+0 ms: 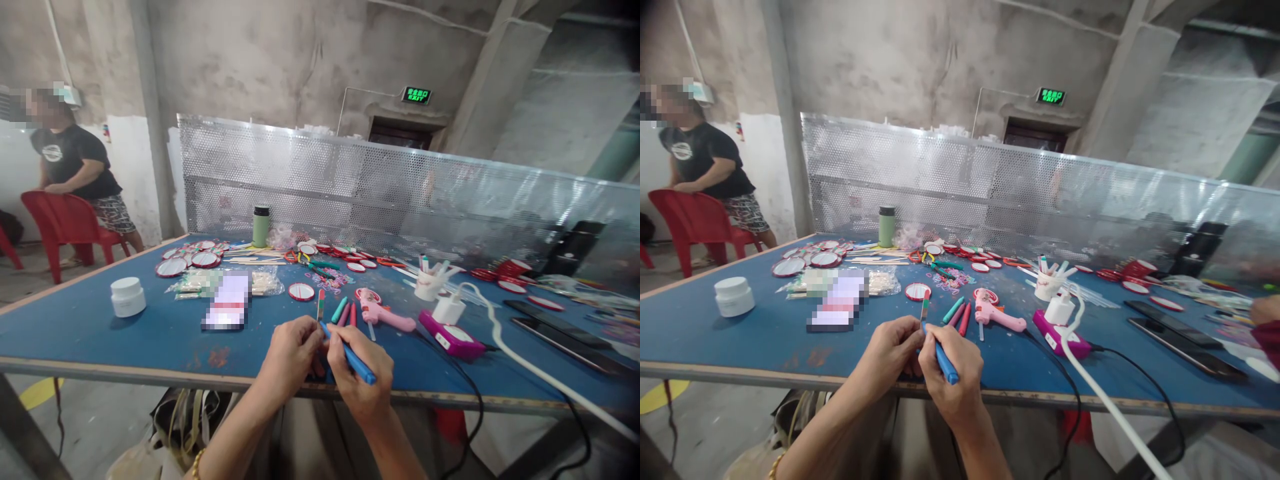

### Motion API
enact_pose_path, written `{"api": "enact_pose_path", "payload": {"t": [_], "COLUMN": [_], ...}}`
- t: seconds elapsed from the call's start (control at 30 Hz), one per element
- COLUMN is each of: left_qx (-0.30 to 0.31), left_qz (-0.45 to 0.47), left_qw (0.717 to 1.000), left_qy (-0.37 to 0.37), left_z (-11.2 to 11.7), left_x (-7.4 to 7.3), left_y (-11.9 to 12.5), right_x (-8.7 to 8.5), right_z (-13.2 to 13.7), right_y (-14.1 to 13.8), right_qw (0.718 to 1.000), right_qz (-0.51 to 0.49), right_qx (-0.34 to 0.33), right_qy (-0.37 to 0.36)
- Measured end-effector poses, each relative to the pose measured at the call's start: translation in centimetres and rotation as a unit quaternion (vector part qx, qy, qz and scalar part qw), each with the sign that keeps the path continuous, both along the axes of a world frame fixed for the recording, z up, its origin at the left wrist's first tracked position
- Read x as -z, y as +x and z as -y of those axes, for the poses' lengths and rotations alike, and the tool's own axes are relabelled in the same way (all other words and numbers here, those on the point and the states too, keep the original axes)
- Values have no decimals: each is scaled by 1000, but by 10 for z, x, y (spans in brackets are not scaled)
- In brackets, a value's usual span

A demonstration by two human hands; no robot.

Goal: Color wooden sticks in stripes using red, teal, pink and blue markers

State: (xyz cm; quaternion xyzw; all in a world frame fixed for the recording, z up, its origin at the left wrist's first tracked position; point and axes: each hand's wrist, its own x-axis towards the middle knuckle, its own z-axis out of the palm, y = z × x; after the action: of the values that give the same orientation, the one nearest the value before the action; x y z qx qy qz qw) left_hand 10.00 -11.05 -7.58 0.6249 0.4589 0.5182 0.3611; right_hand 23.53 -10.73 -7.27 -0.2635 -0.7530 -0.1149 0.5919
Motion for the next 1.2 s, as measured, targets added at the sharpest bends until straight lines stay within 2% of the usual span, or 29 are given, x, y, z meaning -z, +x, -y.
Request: {"api": "enact_pose_path", "payload": {"t": [0.17,0.43,0.63,0.97,1.1,1.2], "left_qx": [15,1,10,10,20,4], "left_qz": [15,1,14,24,50,51], "left_qw": [1000,1000,1000,1000,998,999], "left_qy": [-17,-1,-13,-15,-19,-10], "left_z": [-1,1,-1,0,0,0], "left_x": [0,-1,-1,-1,-1,-2], "left_y": [1,0,1,2,3,3], "right_x": [1,-1,-1,1,1,-3], "right_z": [0,1,0,0,0,-1], "right_y": [1,0,0,2,4,5], "right_qw": [1000,1000,1000,1000,1000,1000], "right_qz": [-6,-5,-6,-8,-7,-18], "right_qx": [29,5,30,22,-3,-20], "right_qy": [8,1,6,-1,-1,1]}}
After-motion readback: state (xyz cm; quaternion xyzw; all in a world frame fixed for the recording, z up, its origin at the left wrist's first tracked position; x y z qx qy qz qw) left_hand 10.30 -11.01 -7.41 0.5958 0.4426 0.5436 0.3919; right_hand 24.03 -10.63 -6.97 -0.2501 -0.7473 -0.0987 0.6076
